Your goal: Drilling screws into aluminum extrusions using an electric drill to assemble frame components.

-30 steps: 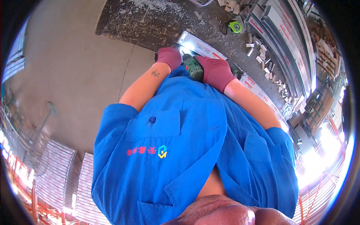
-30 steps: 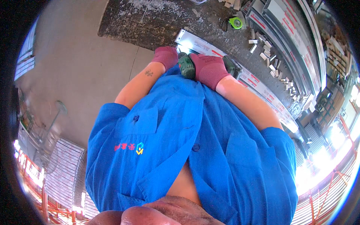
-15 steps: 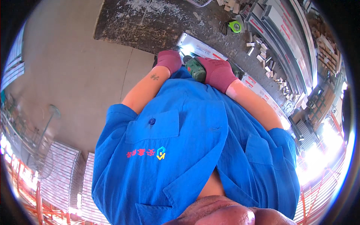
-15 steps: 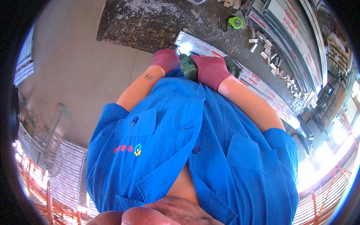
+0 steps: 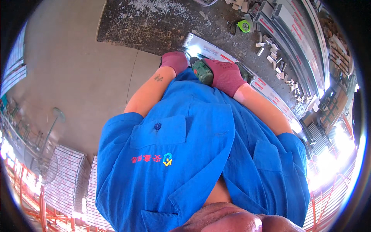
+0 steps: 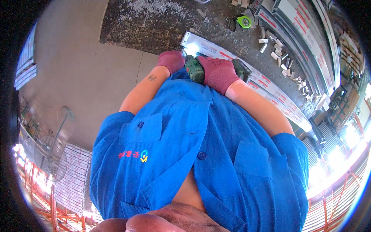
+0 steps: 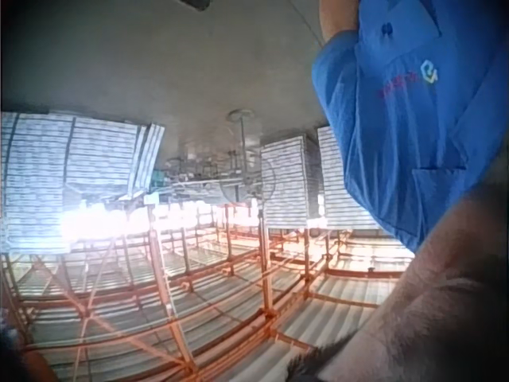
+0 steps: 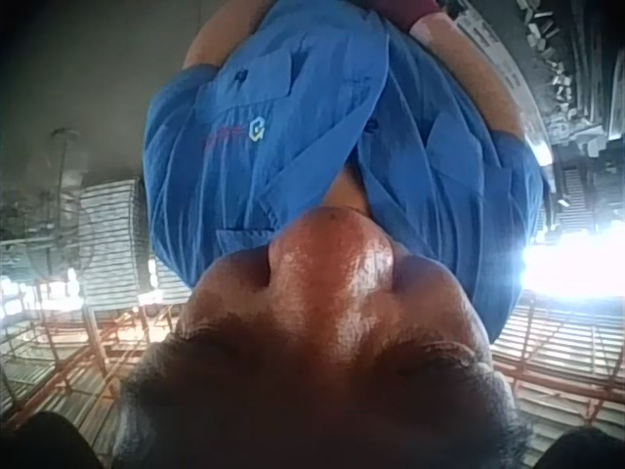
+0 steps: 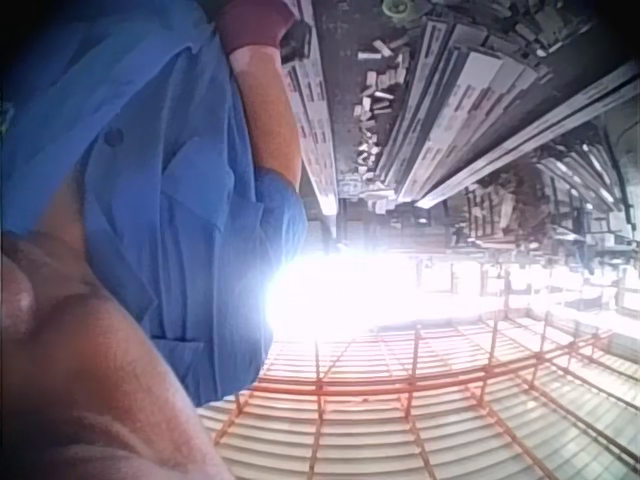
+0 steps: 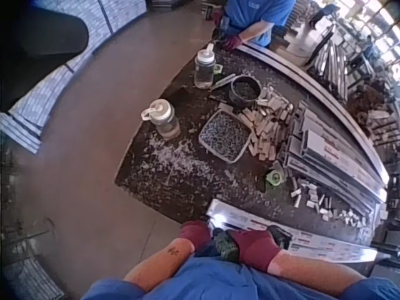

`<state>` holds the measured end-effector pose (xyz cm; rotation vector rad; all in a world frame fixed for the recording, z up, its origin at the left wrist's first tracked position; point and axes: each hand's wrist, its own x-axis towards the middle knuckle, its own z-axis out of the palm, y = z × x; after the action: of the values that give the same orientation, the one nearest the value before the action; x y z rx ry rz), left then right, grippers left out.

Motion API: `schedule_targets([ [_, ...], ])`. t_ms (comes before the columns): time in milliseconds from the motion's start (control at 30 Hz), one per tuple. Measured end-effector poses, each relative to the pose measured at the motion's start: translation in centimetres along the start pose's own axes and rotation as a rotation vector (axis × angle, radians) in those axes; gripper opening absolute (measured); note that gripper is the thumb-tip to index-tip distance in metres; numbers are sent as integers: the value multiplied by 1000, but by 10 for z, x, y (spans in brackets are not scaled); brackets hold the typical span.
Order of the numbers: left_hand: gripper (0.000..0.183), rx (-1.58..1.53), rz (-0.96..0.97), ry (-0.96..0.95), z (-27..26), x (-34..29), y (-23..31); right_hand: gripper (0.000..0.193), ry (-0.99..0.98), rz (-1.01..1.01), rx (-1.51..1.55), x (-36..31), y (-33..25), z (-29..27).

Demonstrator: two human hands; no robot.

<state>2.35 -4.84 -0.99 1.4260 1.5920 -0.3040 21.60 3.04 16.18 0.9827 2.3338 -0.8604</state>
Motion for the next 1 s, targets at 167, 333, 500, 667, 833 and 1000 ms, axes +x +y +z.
schedule_targets([
  [167,38,26,-8,5,-3,-1,4,30,-4,15,3,1,-3,-3],
  [333,37,17,-25,-15,-6,-2,5,30,-7,19,3,2,-2,-3],
  [500,32,42,60,-10,-13,-7,6,32,-107,38,-39,4,-9,-7],
  [667,30,71,81,-7,-17,-12,8,45,-174,34,-111,10,-16,-11],
  [833,28,44,150,20,-16,-10,5,36,-125,-1,-135,10,-21,-8],
  [1000,24,73,207,56,-13,-8,0,37,-174,-13,-163,15,-22,-11],
])
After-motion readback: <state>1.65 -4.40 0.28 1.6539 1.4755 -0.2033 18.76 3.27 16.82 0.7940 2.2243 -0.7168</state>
